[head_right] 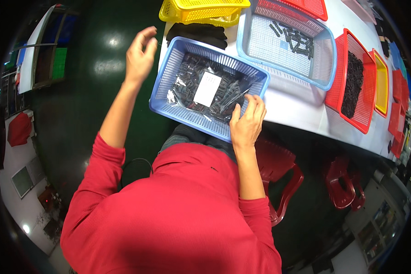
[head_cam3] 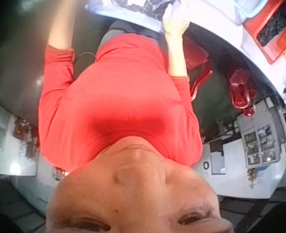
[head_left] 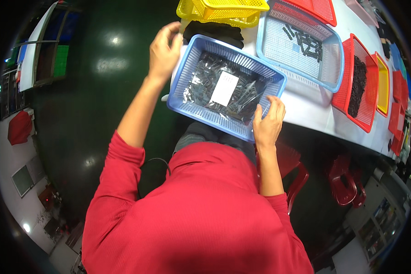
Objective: The person walks to a table and sorts small black plastic parts from a yellow basket into a clear plastic bag. They handle the parts one by one, placing them into the bag and then into a blue basket.
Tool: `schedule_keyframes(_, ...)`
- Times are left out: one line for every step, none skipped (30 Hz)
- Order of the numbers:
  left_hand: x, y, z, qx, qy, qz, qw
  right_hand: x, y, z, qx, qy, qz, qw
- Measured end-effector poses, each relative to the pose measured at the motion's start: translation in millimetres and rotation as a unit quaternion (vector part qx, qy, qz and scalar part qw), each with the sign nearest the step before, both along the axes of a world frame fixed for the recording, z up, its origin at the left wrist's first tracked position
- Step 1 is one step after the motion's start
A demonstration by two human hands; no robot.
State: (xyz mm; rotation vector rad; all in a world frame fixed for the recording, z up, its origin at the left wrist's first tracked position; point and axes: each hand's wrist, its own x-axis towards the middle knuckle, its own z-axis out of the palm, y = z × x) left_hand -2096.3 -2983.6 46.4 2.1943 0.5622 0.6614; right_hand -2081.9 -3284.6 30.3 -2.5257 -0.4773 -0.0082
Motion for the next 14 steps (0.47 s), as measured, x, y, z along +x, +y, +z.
schedule_keyframes(-15, -15, 0, -0.051, 0.025, -0.021, 0.998, -2, 5, 5, -0.045, -0.048, -0.038, 0.997)
schedule_keyframes(-28, -29, -1, -0.098, 0.051, -0.045, 0.993, -3, 9, 6, -0.086, -0.095, -0.077, 0.989)
schedule_keyframes(-40, -39, -5, -0.097, 0.071, -0.064, 0.991, -4, 9, 2, -0.105, -0.058, -0.104, 0.987)
schedule_keyframes(-51, -46, -11, -0.095, 0.092, -0.085, 0.988, -2, 4, -8, -0.124, -0.021, -0.131, 0.983)
schedule_keyframes(-61, -50, -20, -0.096, 0.104, -0.094, 0.986, 1, -2, -13, -0.146, 0.014, -0.157, 0.977)
schedule_keyframes(-67, -52, -29, -0.092, 0.115, -0.105, 0.983, 2, -5, -15, -0.159, 0.035, -0.154, 0.975)
schedule_keyframes(-74, -52, -34, -0.073, 0.158, -0.116, 0.978, 4, -9, -16, -0.171, 0.056, -0.152, 0.972)
schedule_keyframes(-79, -52, -39, -0.070, 0.163, -0.126, 0.976, 4, -12, -18, -0.182, 0.079, -0.150, 0.969)
schedule_keyframes(-83, -53, -43, -0.056, 0.168, -0.128, 0.976, 2, -15, -26, -0.189, 0.011, -0.152, 0.970)
schedule_keyframes(-86, -53, -45, -0.042, 0.174, -0.131, 0.975, 1, -17, -26, -0.192, 0.010, -0.162, 0.968)
schedule_keyframes(-88, -53, -50, -0.023, 0.178, -0.138, 0.974, 1, -20, -26, -0.196, 0.009, -0.169, 0.966)
schedule_keyframes(-89, -53, -57, -0.004, 0.182, -0.145, 0.973, 1, -23, -26, -0.199, 0.009, -0.177, 0.964)
schedule_keyframes(-89, -52, -65, 0.015, 0.185, -0.151, 0.971, 1, -27, -27, -0.161, 0.015, -0.174, 0.971)
schedule_keyframes(-89, -52, -66, 0.015, 0.184, -0.155, 0.970, 2, -34, -28, -0.123, 0.021, -0.171, 0.977)
